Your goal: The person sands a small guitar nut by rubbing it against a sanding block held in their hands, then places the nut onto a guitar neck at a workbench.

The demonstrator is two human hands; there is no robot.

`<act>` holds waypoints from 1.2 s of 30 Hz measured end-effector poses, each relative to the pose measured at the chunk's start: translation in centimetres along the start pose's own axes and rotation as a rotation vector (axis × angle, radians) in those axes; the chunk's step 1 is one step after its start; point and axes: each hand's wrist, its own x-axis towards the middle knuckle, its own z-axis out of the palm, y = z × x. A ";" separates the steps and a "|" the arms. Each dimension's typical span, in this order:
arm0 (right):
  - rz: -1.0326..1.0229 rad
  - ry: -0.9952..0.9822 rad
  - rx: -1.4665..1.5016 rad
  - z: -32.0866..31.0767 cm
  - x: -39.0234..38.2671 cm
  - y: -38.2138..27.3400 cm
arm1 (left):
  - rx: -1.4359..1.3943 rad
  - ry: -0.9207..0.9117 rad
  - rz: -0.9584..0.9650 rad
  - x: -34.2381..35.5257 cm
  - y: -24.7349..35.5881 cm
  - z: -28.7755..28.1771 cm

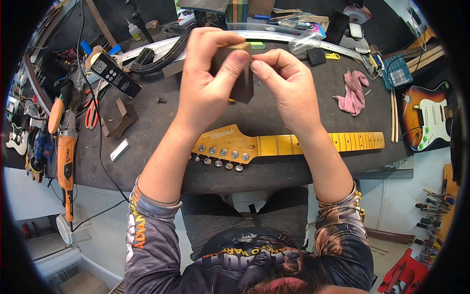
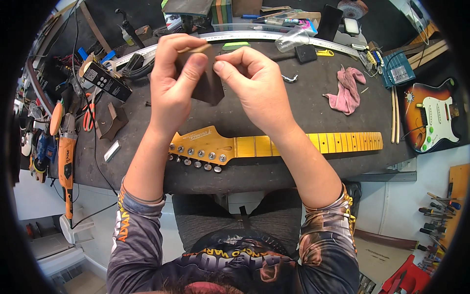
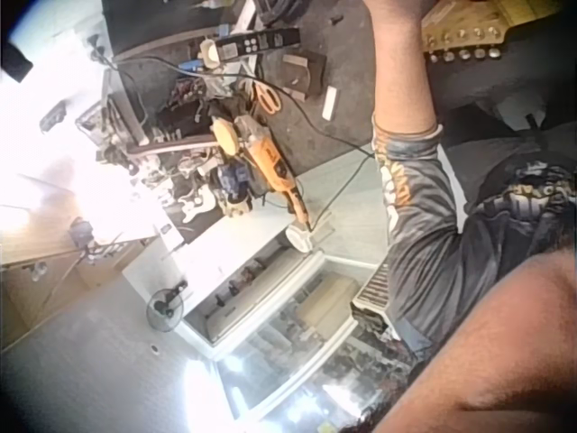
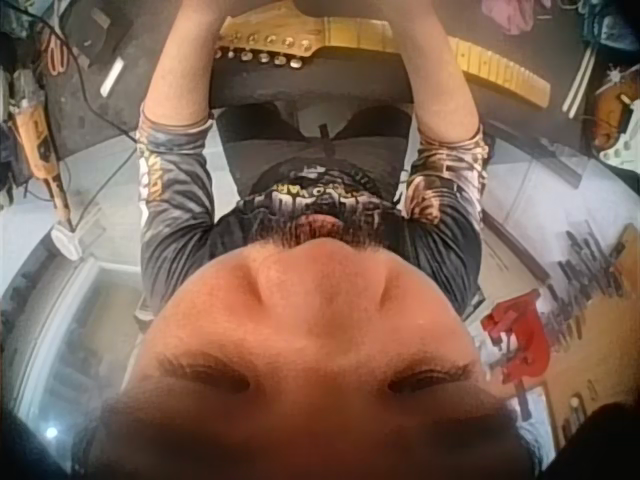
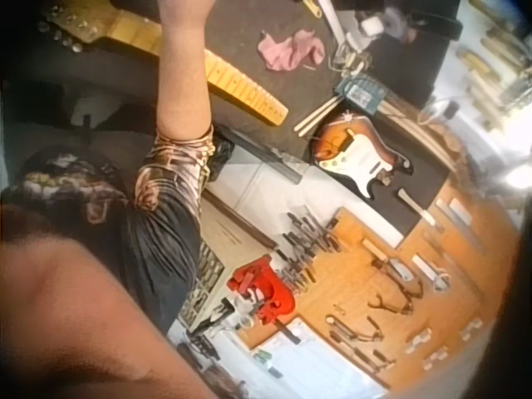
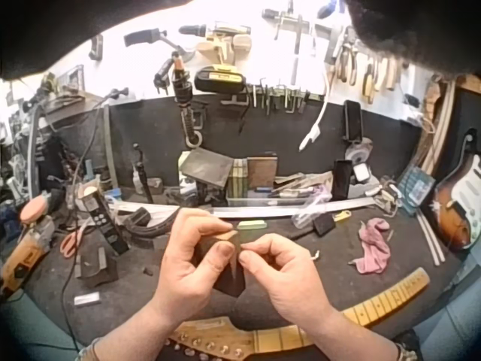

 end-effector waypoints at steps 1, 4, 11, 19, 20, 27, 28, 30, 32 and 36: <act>0.000 0.000 0.000 0.0 0.1 -0.1 | 0.000 0.001 0.000 0.0 0.1 0.0; -0.043 0.020 0.029 -0.1 0.2 -0.2 | 0.070 -0.057 0.005 -0.1 0.3 0.0; -0.037 -0.006 0.001 -0.3 0.3 -0.2 | 0.039 -0.110 -0.026 -0.1 0.4 -0.1; -0.033 0.006 0.019 -0.1 0.0 -0.2 | 0.056 -0.088 0.009 -0.3 0.4 0.0; -0.033 0.004 0.020 -0.2 0.1 -0.2 | 0.041 -0.112 -0.014 -0.3 0.4 -0.1; -0.010 -0.026 -0.013 -0.7 0.1 -0.1 | 0.047 -0.054 0.016 -0.2 0.1 0.1; -0.022 -0.017 -0.013 -0.9 0.2 -0.2 | 0.017 -0.067 -0.027 -0.2 0.4 0.2; -0.020 -0.005 -0.011 -0.6 0.3 -0.2 | -0.021 -0.060 -0.042 -0.1 0.2 0.2; -0.017 -0.004 0.001 -0.1 0.4 -0.1 | -0.044 -0.046 -0.057 0.0 -0.1 -0.1; -0.066 -0.025 0.036 -0.1 0.5 -0.1 | 0.092 -0.078 0.036 0.3 0.1 -0.6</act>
